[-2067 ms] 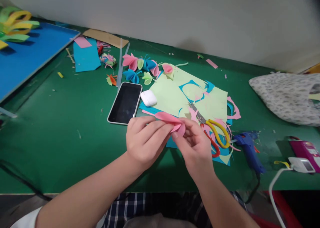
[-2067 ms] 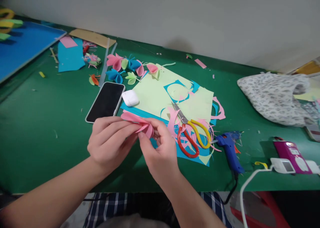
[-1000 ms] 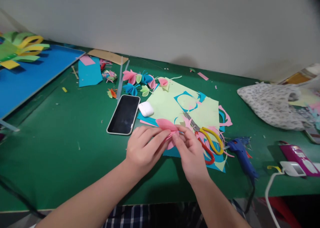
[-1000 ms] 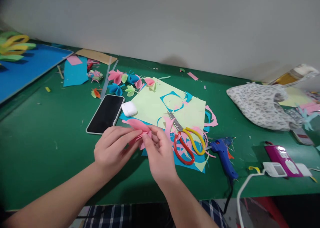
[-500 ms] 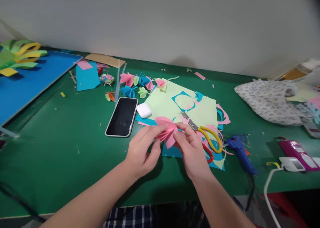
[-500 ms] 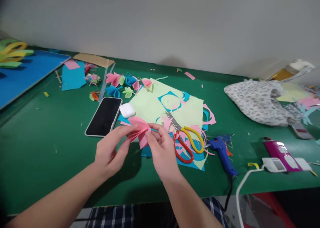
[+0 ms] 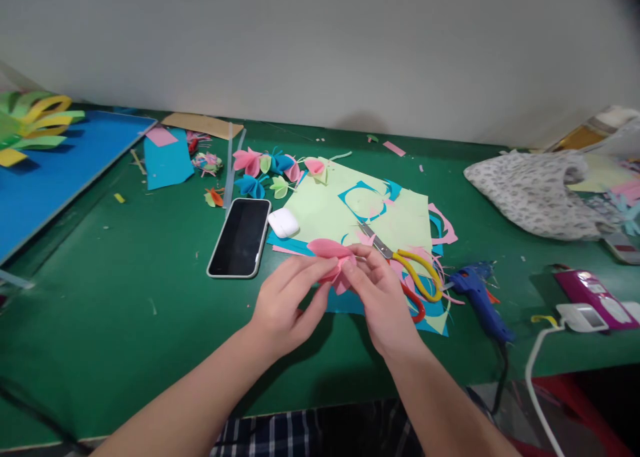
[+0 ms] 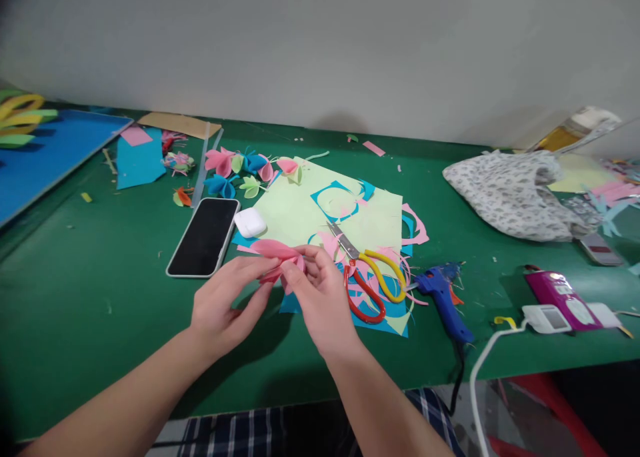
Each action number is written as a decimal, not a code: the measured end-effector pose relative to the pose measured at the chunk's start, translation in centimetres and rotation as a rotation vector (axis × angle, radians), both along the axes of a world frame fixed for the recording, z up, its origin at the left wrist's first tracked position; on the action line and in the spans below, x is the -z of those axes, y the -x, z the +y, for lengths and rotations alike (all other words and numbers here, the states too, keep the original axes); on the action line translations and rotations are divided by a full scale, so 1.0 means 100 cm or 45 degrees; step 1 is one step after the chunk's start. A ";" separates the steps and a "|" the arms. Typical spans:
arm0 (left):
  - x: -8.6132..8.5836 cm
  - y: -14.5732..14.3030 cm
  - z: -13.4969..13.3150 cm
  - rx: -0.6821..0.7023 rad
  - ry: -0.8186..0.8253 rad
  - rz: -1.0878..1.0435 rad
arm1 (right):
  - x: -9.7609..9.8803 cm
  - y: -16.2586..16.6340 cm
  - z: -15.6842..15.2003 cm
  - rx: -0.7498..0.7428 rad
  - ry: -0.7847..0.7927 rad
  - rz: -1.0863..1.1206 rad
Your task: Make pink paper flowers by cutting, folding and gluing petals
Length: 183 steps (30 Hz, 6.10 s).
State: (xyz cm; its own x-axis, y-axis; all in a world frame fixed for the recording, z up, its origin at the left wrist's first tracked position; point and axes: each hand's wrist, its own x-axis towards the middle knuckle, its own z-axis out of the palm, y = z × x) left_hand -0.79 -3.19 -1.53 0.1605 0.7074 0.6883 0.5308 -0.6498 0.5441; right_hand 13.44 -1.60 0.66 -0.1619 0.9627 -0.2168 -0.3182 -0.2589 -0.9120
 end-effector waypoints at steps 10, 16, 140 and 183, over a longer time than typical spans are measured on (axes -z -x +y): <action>-0.001 0.003 -0.002 0.003 -0.034 -0.084 | 0.002 -0.003 0.001 0.025 0.033 0.070; -0.004 0.000 -0.001 -0.073 0.216 -0.204 | 0.000 -0.002 0.000 0.038 -0.010 0.059; -0.002 -0.009 0.001 -0.038 0.970 -0.723 | 0.011 -0.005 -0.001 0.008 -0.580 -0.658; -0.002 -0.010 0.007 -0.093 1.181 -0.895 | 0.020 -0.006 0.010 0.018 -0.116 -0.288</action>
State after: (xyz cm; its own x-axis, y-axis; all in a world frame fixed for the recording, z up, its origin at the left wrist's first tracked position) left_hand 0.18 -2.48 -1.38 -0.1123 0.9778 -0.1770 -0.0567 0.1716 0.9835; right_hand 14.08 -0.57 -1.38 -0.1055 0.9817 -0.1586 -0.1061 -0.1696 -0.9798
